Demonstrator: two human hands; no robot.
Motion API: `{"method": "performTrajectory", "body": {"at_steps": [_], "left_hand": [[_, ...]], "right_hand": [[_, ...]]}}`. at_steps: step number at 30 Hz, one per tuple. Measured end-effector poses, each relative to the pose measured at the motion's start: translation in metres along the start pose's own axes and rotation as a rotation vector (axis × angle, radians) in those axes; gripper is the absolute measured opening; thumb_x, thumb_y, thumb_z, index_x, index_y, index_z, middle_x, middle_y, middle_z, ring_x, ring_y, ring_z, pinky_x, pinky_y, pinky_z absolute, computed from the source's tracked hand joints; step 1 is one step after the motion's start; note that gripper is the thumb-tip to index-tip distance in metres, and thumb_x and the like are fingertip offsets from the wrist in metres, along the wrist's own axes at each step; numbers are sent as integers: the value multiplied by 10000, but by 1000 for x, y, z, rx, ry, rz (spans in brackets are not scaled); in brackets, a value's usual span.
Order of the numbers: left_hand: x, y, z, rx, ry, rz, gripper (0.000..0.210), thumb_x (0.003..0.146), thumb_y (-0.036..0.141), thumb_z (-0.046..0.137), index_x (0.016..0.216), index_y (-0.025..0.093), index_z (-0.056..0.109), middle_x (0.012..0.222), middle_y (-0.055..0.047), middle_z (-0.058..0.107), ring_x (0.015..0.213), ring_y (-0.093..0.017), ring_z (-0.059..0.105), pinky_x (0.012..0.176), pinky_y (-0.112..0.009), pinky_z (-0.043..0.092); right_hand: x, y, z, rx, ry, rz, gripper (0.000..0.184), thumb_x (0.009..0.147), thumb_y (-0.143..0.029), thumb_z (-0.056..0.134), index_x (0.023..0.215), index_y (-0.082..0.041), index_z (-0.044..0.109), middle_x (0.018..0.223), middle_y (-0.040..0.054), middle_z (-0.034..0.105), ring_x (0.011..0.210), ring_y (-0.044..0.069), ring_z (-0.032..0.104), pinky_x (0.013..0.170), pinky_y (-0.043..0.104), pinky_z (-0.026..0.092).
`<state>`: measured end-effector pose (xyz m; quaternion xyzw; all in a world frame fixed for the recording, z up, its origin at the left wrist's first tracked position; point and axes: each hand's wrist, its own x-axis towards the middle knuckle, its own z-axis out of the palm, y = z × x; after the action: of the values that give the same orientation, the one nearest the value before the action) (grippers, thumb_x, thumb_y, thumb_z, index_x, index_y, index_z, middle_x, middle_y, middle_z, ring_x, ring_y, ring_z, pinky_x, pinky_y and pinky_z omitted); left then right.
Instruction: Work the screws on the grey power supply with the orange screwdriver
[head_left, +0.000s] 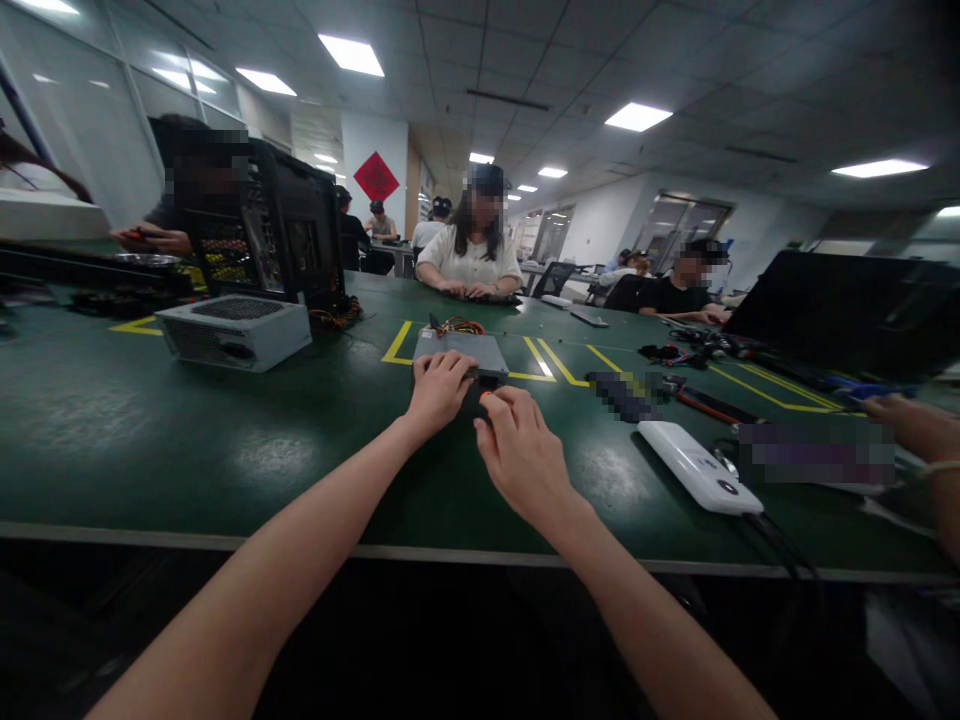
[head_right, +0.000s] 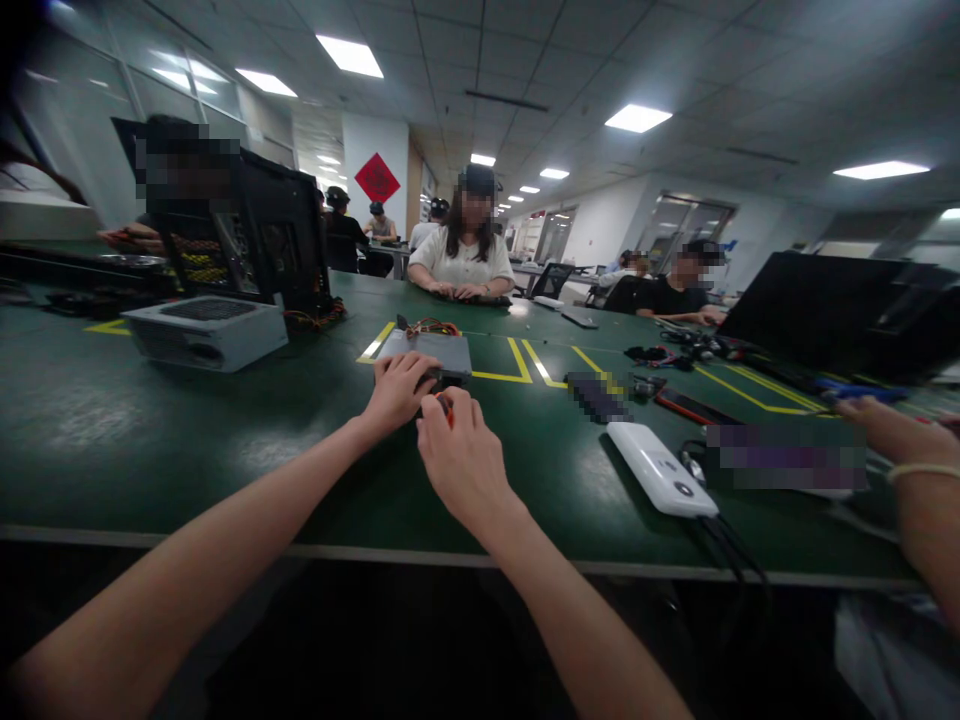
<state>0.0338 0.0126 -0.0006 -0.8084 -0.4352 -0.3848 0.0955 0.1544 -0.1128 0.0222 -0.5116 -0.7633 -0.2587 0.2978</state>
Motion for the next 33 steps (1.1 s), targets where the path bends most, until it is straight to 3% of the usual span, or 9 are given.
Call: {"method": "performTrajectory", "body": {"at_steps": [3,7,10,16,20,23,27,33], "left_hand": [[2,-5,2,-10,-20,9,245,856,234,446,1078,266,545,1088,-30,575,1031,-218,472,889,-398,267],[4,-7,2,-13,-27,6,243,855,244,449,1075,265,552,1099,-41,570,1031,-226,470,894,-402,266],[3,-7,3,-16,-18,9,244,856,251,447,1076,262,551,1100,-45,570,1029,-230,469,893,-408,265],[2,-5,3,-14,-21,-3,256,864,233,415,1077,262,553,1101,-49,572,1030,-231,466,902,-411,262],[2,-5,2,-11,-14,12,247,864,232,420,1073,259,550,1110,-43,570,1031,-228,472,896,-404,266],[2,-6,1,-12,-17,17,250,859,232,430,1078,262,547,1110,-39,566,1031,-226,473,901,-402,264],[1,-4,0,-10,-24,2,263,847,219,437,1082,261,547,1108,-43,565,1035,-229,471,910,-406,259],[1,-2,0,1,-10,-8,253,851,214,423,1066,256,548,1105,-46,572,1026,-233,475,900,-413,267]], "right_hand": [[3,15,6,-34,-14,-236,305,852,-166,392,1146,-183,468,1155,144,500,952,212,511,716,328,491],[3,44,22,-16,56,-566,246,879,-174,364,1038,-232,543,1040,82,581,802,138,558,659,248,470],[0,53,30,46,127,-493,187,873,-199,401,976,-206,557,1063,92,584,830,130,576,699,243,473],[-9,44,29,161,65,-416,248,870,-173,388,1089,-180,504,1212,140,528,1012,159,571,774,268,483],[-8,45,31,176,117,-297,158,878,-264,457,1013,-194,499,1099,93,604,909,138,608,732,238,481],[-7,45,33,268,169,-239,188,863,-284,470,1016,-180,442,1031,102,598,933,161,595,712,264,493],[-7,43,34,328,153,-278,254,854,-251,439,1093,-173,395,1100,123,560,993,165,575,749,298,501],[-8,40,31,274,117,-311,126,875,-224,431,955,-186,521,1022,86,615,927,136,607,741,239,490]]}}
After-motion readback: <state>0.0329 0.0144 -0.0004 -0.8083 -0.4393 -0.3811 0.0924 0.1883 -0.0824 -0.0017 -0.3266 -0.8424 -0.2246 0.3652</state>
